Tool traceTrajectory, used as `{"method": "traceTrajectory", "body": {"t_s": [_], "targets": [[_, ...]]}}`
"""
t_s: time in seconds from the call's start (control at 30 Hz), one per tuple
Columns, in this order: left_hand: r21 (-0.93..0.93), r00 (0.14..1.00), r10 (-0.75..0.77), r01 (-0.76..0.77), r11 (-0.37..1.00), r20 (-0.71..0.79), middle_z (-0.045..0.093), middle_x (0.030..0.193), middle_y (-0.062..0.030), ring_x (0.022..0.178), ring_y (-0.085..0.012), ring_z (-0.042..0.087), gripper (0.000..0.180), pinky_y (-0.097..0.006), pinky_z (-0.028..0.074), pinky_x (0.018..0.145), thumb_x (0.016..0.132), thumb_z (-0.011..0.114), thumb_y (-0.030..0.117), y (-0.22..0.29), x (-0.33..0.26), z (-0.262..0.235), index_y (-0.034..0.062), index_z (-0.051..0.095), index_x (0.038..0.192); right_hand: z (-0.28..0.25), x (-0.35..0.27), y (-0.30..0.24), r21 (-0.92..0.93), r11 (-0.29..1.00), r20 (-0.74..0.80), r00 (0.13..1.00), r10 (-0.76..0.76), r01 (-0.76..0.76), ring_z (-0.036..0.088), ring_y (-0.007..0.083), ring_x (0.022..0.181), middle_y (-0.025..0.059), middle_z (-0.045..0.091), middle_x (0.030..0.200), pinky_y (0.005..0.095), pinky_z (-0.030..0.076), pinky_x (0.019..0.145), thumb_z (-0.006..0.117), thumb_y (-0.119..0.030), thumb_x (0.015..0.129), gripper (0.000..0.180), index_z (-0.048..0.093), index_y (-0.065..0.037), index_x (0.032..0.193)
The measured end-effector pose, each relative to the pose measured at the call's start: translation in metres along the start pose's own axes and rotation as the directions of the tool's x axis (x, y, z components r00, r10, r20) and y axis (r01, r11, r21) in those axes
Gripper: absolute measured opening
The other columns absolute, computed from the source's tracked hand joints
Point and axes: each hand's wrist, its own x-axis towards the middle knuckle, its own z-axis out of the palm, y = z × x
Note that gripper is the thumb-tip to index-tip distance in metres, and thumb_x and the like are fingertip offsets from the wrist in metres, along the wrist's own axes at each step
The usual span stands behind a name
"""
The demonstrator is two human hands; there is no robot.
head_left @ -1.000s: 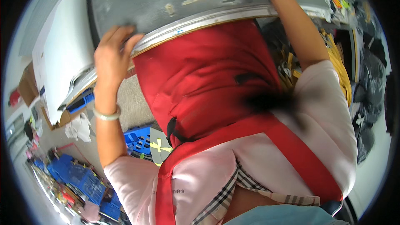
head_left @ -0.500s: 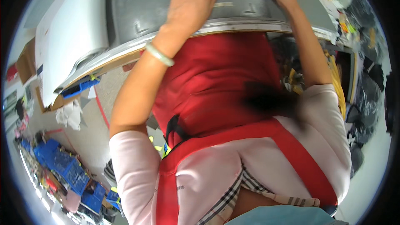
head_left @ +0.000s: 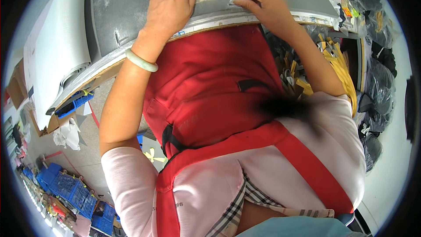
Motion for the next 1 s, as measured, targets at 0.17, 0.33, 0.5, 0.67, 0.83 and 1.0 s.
{"method": "traceTrajectory", "body": {"t_s": [0.17, 0.33, 0.5, 0.67, 0.83, 1.0], "targets": [[-0.018, 1.0, 0.004, -0.005, 1.0, -0.03, 0.06, 0.134, -0.0163, 0.134, -0.0367, 0.051, 0.031, -0.067, 0.032, 0.113, 0.1, 0.059, 0.022, -0.002, -0.003, 0.0, 0.0102, 0.068, 0.127, -0.006, 0.004, 0.002, -0.09, 0.996, 0.077, 0.997, 0.0, 0.007, 0.062, 0.0167, 0.078, 0.0053, 0.066, 0.086, 0.0304, 0.049, 0.072, 0.065, -0.023, 0.101, 0.02, 0.069, -0.003, 0.101], [-0.017, 1.0, 0.001, -0.001, 1.0, -0.021, 0.06, 0.134, -0.0161, 0.133, -0.0367, 0.051, 0.03, -0.067, 0.032, 0.113, 0.1, 0.059, 0.022, -0.001, -0.003, 0.002, 0.0105, 0.068, 0.126, -0.001, -0.001, 0.005, 0.233, 0.872, 0.116, 0.902, 0.415, -0.431, 0.056, 0.0068, 0.07, -0.0002, 0.06, 0.079, 0.0258, 0.046, 0.062, 0.067, -0.024, 0.1, 0.02, 0.066, -0.006, 0.108], [-0.004, 1.0, 0.008, -0.008, 1.0, -0.024, 0.061, 0.134, -0.0161, 0.133, -0.0365, 0.051, 0.031, -0.067, 0.032, 0.113, 0.099, 0.06, 0.022, -0.007, 0.0, 0.004, 0.011, 0.068, 0.127, -0.007, 0.012, -0.007, 0.088, 0.902, 0.05, 0.906, 0.421, -0.424, 0.06, 0.0166, 0.067, 0.0069, 0.063, 0.071, 0.0349, 0.049, 0.065, 0.063, -0.018, 0.099, 0.018, 0.068, -0.001, 0.102], [0.014, 0.998, 0.026, -0.026, 1.0, -0.061, 0.06, 0.134, -0.0163, 0.133, -0.0369, 0.051, 0.031, -0.067, 0.031, 0.114, 0.099, 0.06, 0.022, -0.011, 0.0, 0.009, 0.0116, 0.068, 0.127, -0.03, 0.039, 0.0, 0.214, 0.819, 0.325, 0.83, 0.454, -0.532, 0.054, 0.0053, 0.064, -0.0011, 0.06, 0.075, 0.0237, 0.044, 0.056, 0.069, -0.024, 0.098, 0.031, 0.064, -0.01, 0.124], [0.072, 0.986, 0.08, -0.07, 0.995, -0.146, 0.06, 0.137, -0.0074, 0.137, -0.0314, 0.049, 0.033, -0.072, 0.031, 0.111, 0.101, 0.06, 0.027, -0.02, -0.008, 0.025, 0.014, 0.066, 0.131, -0.02, 0.101, 0.018, 0.231, 0.89, 0.073, 0.919, 0.388, -0.394, 0.061, 0.0209, 0.068, 0.0115, 0.064, 0.075, 0.0375, 0.05, 0.066, 0.061, -0.02, 0.099, 0.022, 0.068, 0.001, 0.095], [0.05, 0.993, 0.064, -0.059, 0.997, -0.1, 0.059, 0.138, -0.0074, 0.139, -0.0315, 0.047, 0.035, -0.074, 0.028, 0.112, 0.101, 0.06, 0.029, -0.013, -0.006, 0.023, 0.0145, 0.065, 0.133, 0.002, 0.153, 0.091, -0.131, 0.99, -0.142, 0.989, 0.032, -0.051, 0.065, 0.0349, 0.08, 0.0191, 0.067, 0.086, 0.0426, 0.05, 0.074, 0.063, -0.022, 0.096, 0.026, 0.068, 0.002, 0.09]]}}
